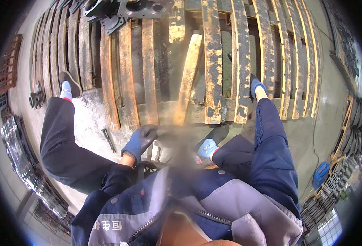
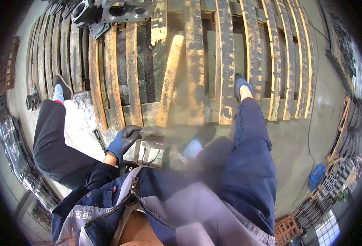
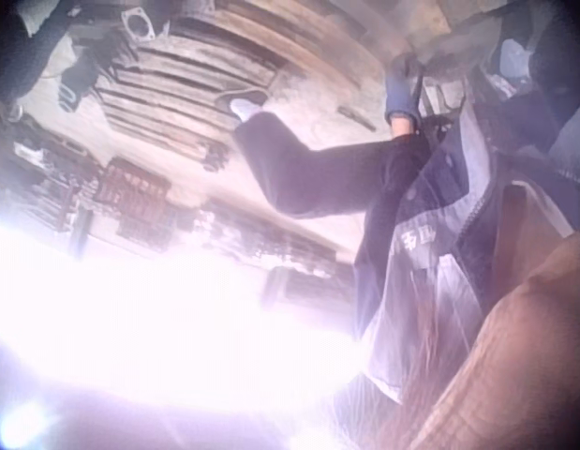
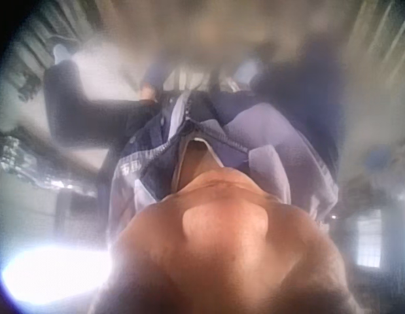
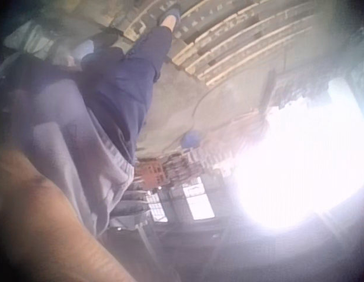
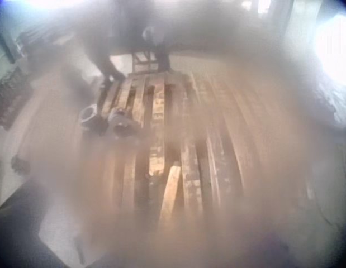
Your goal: The person sits on the floor and cleans a dark metal part using a hammer to tap it and a cloth to wipe its surfaces. The person repeatedly turns the part over and wipes different sides, then places it on a wooden pallet.
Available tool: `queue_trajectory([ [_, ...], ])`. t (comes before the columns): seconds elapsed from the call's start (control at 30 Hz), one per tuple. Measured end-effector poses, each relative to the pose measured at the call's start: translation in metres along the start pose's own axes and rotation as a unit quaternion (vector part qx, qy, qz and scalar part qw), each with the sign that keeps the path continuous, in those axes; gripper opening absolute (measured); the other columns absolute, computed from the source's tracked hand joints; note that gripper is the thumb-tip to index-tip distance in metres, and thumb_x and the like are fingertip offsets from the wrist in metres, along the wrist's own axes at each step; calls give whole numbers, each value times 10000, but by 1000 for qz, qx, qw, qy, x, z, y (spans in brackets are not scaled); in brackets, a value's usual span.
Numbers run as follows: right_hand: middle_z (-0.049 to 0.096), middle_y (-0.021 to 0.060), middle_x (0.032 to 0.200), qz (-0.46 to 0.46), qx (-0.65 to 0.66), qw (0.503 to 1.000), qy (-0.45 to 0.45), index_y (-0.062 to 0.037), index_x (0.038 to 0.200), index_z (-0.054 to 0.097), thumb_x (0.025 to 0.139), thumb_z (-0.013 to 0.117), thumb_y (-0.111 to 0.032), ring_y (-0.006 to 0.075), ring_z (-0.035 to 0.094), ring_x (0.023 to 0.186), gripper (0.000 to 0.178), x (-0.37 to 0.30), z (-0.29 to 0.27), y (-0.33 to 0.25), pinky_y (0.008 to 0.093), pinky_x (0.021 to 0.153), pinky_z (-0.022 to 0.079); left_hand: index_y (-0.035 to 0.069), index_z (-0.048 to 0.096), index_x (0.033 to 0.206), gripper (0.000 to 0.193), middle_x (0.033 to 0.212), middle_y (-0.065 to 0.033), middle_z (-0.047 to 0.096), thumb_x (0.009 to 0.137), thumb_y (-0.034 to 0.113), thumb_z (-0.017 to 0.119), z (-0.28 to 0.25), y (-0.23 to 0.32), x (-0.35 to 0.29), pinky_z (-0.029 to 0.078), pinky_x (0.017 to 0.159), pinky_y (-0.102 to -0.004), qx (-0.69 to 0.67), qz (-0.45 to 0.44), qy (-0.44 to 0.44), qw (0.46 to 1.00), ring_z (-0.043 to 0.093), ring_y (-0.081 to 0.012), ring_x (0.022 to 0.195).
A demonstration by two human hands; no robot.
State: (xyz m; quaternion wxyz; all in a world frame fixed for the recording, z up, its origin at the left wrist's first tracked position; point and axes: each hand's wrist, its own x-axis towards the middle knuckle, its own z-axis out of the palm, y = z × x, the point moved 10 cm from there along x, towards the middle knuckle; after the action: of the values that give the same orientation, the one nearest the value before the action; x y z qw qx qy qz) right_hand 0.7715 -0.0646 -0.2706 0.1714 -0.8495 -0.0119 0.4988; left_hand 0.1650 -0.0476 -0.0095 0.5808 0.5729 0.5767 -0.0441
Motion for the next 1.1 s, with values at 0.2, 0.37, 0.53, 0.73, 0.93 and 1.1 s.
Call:
queue_trajectory([
  [0.2, 636, 116, 1194, -53, 191, 980, -14, -109, 1222, 638, 985, 454, -385, 251, 577, 1133, 408, 25, 1, -4, 352, 922, 439, -20, 632, 1178, 323, 996, -126, 710, 949, 201, 572, 5, -1, 1, 526, 874, -305, -33, -6, -10, 999, 695, -194, 951],
  [0.37, 691, 83, 1027, -176, 171, 969, 10, -121, 1133, 697, 1008, 485, -339, 213, 620, 994, 329, 1, 0, -44, 334, 830, 476, -17, 628, 1186, 319, 1000, -131, 711, 952, 191, 565, 1, 3, -2, 526, 876, -305, -35, 7, 4, 999, 693, -192, 964],
  [0.53, 566, 11, 733, -186, 11, 981, 62, -100, 1029, 644, 1020, 512, -315, 166, 540, 661, 253, -113, -8, -87, 312, 656, 475, 49, 685, 1138, 319, 1089, -163, 697, 905, 260, 632, 2, 6, -2, 523, 882, -355, -72, -22, 7, 997, 680, -279, 1003],
  [0.73, 506, -5, 672, -125, 258, 955, -75, -135, 991, 671, 1030, 498, -391, 138, 442, 523, 311, -221, -14, -142, 332, 466, 410, 35, 678, 1125, 298, 1043, -158, 691, 913, 227, 594, 3, 36, -6, 513, 890, -332, -38, 95, 10, 995, 674, -206, 1002],
  [0.93, 401, -46, 584, -182, 58, 976, -100, -76, 981, 696, 1036, 455, -330, 110, 381, 449, 355, -305, 65, -178, 298, 428, 394, 89, 694, 1152, 364, 1041, -165, 720, 889, 336, 647, 26, 0, -10, 524, 857, -403, -1, 27, -58, 998, 686, -316, 997],
  [1.1, 551, -29, 679, -401, -91, 890, -200, -113, 1037, 711, 1004, 556, -281, 59, 410, 461, 231, -386, 209, -202, 231, 403, 364, 91, 699, 1107, 321, 966, -152, 714, 884, 315, 643, 44, -19, -12, 527, 794, -411, 218, 106, -40, 969, 687, -309, 925],
])
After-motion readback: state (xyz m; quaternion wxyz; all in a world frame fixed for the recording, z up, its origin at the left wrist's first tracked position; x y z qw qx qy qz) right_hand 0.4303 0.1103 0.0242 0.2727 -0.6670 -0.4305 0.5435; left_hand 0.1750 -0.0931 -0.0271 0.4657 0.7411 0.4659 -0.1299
